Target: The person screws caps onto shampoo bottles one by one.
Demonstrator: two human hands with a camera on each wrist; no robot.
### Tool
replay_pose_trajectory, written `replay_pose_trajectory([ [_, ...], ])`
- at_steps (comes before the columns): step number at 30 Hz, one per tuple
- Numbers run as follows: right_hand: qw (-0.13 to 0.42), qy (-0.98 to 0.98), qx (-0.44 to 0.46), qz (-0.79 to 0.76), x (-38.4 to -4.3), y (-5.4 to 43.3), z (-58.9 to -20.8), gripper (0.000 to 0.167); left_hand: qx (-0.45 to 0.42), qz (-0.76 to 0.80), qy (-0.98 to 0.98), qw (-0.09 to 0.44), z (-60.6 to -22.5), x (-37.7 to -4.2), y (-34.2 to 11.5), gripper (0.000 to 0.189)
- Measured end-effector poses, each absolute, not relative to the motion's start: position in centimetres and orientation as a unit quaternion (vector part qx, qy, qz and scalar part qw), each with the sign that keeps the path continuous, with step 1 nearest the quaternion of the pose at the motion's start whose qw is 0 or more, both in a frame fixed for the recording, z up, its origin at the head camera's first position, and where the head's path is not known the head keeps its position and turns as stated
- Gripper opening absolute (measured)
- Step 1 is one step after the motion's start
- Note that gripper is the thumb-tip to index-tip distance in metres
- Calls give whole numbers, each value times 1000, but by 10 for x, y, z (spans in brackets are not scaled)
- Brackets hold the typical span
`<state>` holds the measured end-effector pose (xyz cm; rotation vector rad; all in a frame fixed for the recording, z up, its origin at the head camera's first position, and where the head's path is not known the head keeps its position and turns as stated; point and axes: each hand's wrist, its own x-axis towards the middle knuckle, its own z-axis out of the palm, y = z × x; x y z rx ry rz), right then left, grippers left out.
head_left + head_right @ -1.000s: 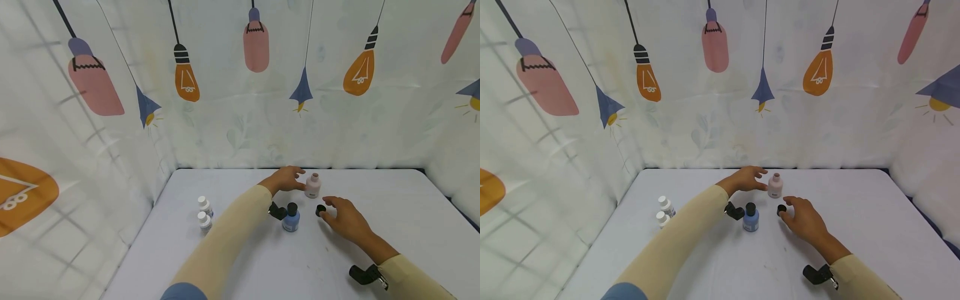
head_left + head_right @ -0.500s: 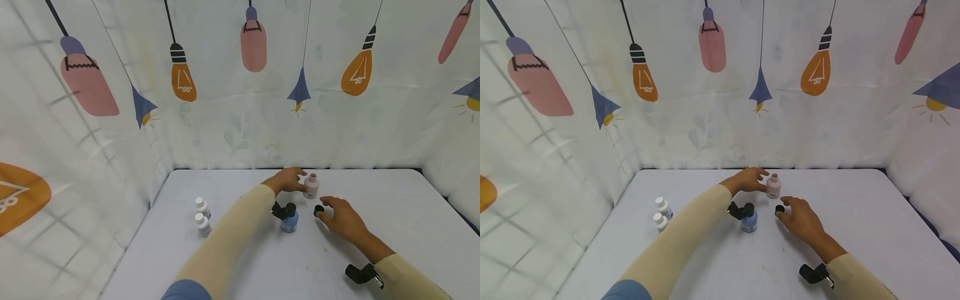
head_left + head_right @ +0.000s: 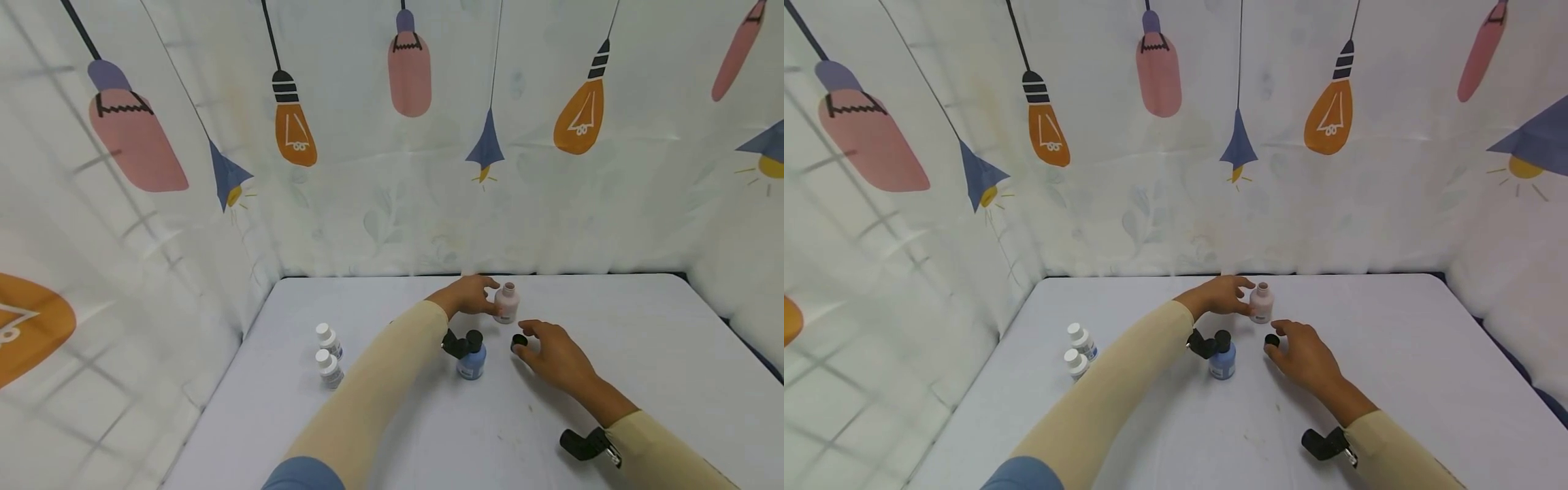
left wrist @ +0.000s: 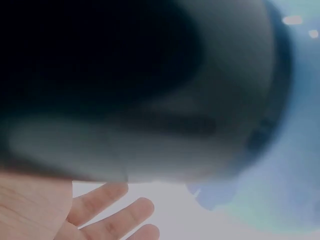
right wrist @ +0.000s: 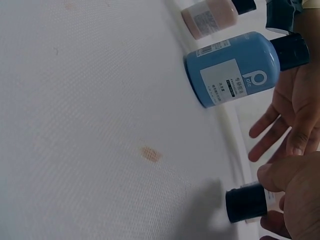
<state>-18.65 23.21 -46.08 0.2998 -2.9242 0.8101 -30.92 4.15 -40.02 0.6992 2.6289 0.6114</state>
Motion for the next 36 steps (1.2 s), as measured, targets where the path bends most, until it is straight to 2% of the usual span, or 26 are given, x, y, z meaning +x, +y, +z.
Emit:
replay_pose_trajectory([
  [5, 50, -959, 99, 262, -187, 232, -461, 50, 247, 207, 929, 182, -394, -310, 41, 65],
  [14, 53, -959, 94, 261, -186, 236, -461, 50, 227, 179, 941, 176, -362, -304, 56, 65],
  [19, 39, -959, 91, 266, -186, 234, -461, 52, 219, 138, 950, 175, -364, -300, 69, 69],
  [36, 41, -960, 93, 262, -188, 236, -463, 52, 195, 112, 958, 179, -364, -295, 75, 61],
])
